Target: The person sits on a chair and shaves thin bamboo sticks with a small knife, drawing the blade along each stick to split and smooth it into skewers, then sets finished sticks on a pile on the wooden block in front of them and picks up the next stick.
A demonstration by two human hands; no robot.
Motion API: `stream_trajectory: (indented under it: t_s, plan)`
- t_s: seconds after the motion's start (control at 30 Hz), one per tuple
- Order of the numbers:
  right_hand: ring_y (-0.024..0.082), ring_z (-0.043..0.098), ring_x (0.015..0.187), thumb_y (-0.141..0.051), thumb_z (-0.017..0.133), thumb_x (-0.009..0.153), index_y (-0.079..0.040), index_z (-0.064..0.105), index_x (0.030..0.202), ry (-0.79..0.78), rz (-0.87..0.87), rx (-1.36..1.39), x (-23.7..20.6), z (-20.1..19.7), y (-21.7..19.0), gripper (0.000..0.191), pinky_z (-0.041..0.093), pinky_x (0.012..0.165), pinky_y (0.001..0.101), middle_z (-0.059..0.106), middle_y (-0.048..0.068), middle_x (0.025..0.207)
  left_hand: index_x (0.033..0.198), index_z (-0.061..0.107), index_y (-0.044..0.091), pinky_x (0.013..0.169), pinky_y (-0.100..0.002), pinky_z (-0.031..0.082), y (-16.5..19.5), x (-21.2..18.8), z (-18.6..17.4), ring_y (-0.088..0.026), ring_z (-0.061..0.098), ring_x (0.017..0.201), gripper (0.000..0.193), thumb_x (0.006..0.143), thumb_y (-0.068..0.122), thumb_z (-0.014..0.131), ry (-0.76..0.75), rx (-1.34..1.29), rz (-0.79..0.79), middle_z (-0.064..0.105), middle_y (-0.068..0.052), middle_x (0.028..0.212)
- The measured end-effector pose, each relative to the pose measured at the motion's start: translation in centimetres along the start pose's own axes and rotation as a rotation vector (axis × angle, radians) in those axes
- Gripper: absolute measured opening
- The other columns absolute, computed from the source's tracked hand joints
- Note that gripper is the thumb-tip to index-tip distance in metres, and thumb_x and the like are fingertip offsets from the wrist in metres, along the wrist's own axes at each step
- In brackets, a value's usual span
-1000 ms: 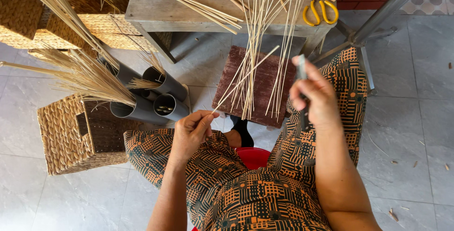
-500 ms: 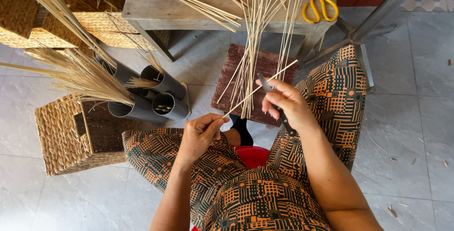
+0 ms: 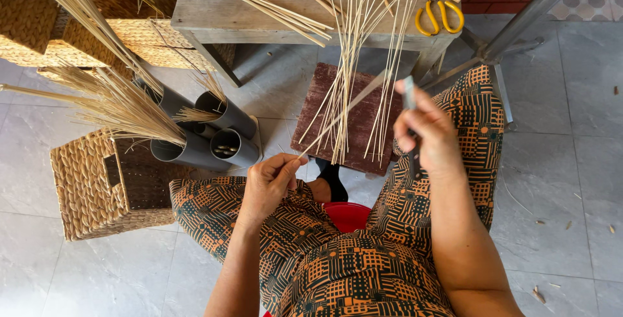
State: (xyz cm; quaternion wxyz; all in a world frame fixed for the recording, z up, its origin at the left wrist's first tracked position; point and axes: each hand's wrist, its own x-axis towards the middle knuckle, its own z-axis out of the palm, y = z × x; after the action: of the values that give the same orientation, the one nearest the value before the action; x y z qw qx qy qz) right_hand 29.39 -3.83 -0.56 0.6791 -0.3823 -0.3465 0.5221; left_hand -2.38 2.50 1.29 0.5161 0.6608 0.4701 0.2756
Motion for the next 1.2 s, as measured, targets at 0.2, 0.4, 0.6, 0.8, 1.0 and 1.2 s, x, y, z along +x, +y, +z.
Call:
stream_trajectory:
  t_s: [0.2, 0.4, 0.6, 0.8, 1.0, 1.2]
  plan:
    - [0.006, 0.049, 0.051, -0.009, 0.056, 0.098, -0.009, 0.047, 0.151, -0.343, 0.281, -0.291, -0.1, 4.4, 2.7, 0.054, 0.042, 0.047, 0.0207, 0.066, 0.005, 0.072, 0.101, 0.080, 0.004, 0.048, -0.021, 0.044, 0.0, -0.1, 1.4, -0.003, 0.058, 0.054, 0.016, 0.096, 0.015, 0.069, -0.005, -0.018, 0.105, 0.066, 0.000, 0.060]
    - [0.008, 0.049, 0.049, -0.009, 0.057, 0.101, -0.004, 0.059, 0.142, -0.203, 0.237, -0.224, 0.3, 3.8, 2.8, 0.041, 0.041, 0.045, 0.0218, 0.065, 0.007, 0.070, 0.102, 0.080, 0.005, 0.047, -0.021, 0.044, 0.1, -0.3, 1.0, -0.003, 0.057, 0.054, 0.016, 0.096, 0.015, 0.069, -0.020, 0.015, 0.105, 0.065, 0.000, 0.060]
    - [0.009, 0.050, 0.051, -0.010, 0.057, 0.101, -0.005, 0.059, 0.143, -0.079, 0.165, -0.105, 0.3, 1.1, 1.6, 0.042, 0.041, 0.049, 0.0214, 0.062, 0.006, 0.070, 0.102, 0.080, 0.005, 0.046, -0.021, 0.044, -0.1, -0.3, 0.6, -0.002, 0.056, 0.053, 0.017, 0.097, 0.016, 0.068, -0.057, -0.011, 0.101, 0.062, 0.001, 0.059]
    - [0.009, 0.050, 0.054, -0.013, 0.058, 0.103, -0.005, 0.057, 0.144, 0.120, 0.036, 0.030, 1.0, -1.0, 0.9, 0.041, 0.043, 0.050, 0.0234, 0.058, 0.004, 0.070, 0.100, 0.080, 0.004, 0.048, -0.021, 0.044, 0.0, -0.4, 0.3, -0.002, 0.055, 0.053, 0.016, 0.098, 0.015, 0.068, -0.102, 0.011, 0.155, 0.062, 0.001, 0.059]
    - [0.008, 0.049, 0.049, -0.018, 0.057, 0.104, -0.005, 0.053, 0.150, -0.072, 0.062, -0.064, 0.3, -0.1, -0.1, 0.048, 0.041, 0.047, 0.0213, 0.058, 0.003, 0.066, 0.103, 0.079, 0.006, 0.045, -0.023, 0.041, 0.6, -0.1, 0.0, -0.003, 0.052, 0.048, 0.018, 0.099, 0.016, 0.065, 0.020, 0.003, 0.065, 0.060, 0.001, 0.055]
    - [0.006, 0.051, 0.051, -0.014, 0.058, 0.100, -0.008, 0.047, 0.152, -0.363, 0.295, -0.260, 0.0, 4.0, 2.7, 0.054, 0.043, 0.048, 0.0202, 0.064, 0.004, 0.069, 0.104, 0.079, 0.007, 0.045, -0.024, 0.045, 1.0, -0.4, 1.8, -0.004, 0.055, 0.048, 0.017, 0.096, 0.018, 0.068, 0.007, 0.079, 0.055, 0.065, -0.001, 0.058]
